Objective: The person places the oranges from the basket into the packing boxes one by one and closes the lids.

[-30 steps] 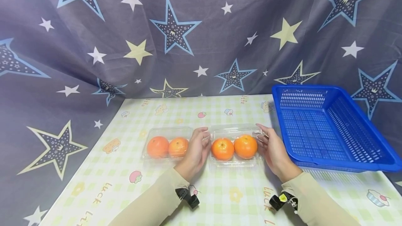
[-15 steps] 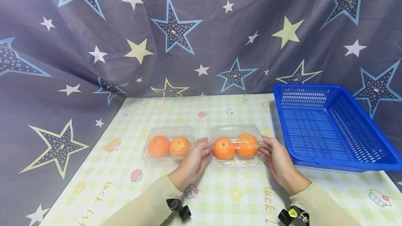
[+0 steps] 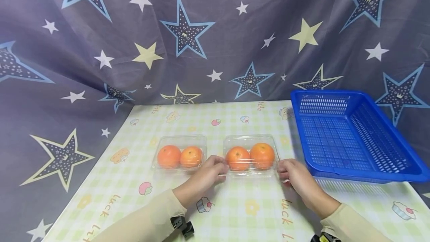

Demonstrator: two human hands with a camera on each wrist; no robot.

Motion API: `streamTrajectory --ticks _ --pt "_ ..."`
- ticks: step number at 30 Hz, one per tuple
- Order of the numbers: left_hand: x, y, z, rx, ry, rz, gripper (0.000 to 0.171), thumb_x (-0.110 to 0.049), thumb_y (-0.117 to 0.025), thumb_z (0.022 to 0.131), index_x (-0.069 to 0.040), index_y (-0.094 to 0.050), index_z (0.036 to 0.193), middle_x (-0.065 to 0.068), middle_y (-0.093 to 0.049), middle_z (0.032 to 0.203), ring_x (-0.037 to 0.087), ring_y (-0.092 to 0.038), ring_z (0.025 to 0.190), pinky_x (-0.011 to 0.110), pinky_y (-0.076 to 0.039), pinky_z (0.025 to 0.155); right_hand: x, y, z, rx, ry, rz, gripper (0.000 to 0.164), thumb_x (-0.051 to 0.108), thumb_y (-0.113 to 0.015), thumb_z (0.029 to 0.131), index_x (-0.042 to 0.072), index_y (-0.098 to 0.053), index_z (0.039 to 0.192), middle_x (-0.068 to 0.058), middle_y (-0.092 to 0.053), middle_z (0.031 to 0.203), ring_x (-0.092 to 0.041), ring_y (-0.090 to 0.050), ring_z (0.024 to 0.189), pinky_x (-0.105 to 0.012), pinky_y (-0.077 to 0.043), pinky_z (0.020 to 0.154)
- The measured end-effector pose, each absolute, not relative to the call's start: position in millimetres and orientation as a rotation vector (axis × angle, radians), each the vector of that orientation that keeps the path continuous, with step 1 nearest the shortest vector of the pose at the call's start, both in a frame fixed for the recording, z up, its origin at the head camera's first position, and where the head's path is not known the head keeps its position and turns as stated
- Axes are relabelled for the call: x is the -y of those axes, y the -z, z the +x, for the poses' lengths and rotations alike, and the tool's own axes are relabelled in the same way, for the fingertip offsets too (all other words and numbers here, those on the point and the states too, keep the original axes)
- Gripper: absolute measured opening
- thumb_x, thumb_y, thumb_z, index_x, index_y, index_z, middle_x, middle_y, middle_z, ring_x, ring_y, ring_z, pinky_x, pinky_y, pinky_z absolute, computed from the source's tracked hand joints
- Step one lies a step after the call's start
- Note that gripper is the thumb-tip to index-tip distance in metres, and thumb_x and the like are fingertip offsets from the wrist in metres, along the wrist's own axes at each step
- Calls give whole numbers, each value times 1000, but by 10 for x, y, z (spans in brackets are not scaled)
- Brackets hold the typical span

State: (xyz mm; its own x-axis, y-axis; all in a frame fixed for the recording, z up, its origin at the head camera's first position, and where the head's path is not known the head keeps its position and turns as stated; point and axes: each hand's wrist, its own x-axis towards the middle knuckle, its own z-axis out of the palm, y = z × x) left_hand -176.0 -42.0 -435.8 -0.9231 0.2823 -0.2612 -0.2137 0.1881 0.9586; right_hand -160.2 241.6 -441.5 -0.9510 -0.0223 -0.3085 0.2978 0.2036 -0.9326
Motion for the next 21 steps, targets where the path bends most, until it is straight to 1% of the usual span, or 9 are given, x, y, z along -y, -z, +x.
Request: streamTrajectory --ticks 2,4,6,9,11,14,16,21 --pt "430 4356 -1756 -2106 -1747 53 31 -26 -57 101 -3 -48 121 16 -58 117 28 -64 105 45 -55 95 -2416 4421 -1593 -2270 1768 272 20 16 -47 101 1 -58 109 5 -59 80 -8 -55 73 -27 -49 65" --pt "434 4363 -1755 -2084 -1728 51 26 -26 -55 103 -4 -49 115 14 -59 107 24 -64 93 40 -59 85 -2418 4424 -1580 -2299 1730 275 27 20 -46 104 -1 -59 115 4 -64 85 -9 -58 75 -28 -50 65" --pt "433 4381 -1760 -2027 -1733 53 22 -24 -53 104 -3 -51 110 12 -60 97 21 -63 83 34 -60 74 -2418 4425 -1574 -2309 1699 285 31 24 -44 105 -1 -60 115 2 -65 87 -11 -60 75 -30 -50 64" --pt "423 4431 -1785 -1912 -1763 57 23 -23 -50 105 0 -55 105 8 -59 88 17 -61 72 28 -58 64 -2420 4426 -1571 -2308 1663 272 32 26 -42 107 0 -61 108 -1 -64 85 -13 -59 72 -31 -48 62" --pt "417 4461 -1808 -1845 -1788 57 26 -22 -48 106 1 -57 100 6 -58 83 16 -60 69 26 -55 61 -2418 4427 -1577 -2295 1656 259 33 27 -41 108 1 -61 107 -2 -64 83 -14 -57 70 -31 -47 60" --pt "406 4487 -1841 -1791 -1833 60 28 -23 -45 107 -1 -57 95 5 -59 82 14 -60 67 24 -53 58 -2421 4439 -1592 -2269 1679 209 35 25 -38 110 -1 -61 109 -2 -64 83 -14 -56 69 -31 -46 59" --pt "400 4507 -1855 -1778 -1864 57 27 -23 -46 107 -2 -57 95 5 -60 83 13 -61 68 24 -53 58 -2422 4447 -1603 -2239 1713 191 35 25 -38 111 -1 -61 110 -2 -63 82 -14 -55 69 -30 -46 59" --pt "387 4552 -1871 -1762 -1914 43 28 -25 -48 107 0 -58 97 6 -63 84 14 -64 69 25 -55 59 -2429 4472 -1626 -2168 1793 176 35 27 -38 111 0 -62 108 0 -63 81 -12 -54 68 -29 -46 59"
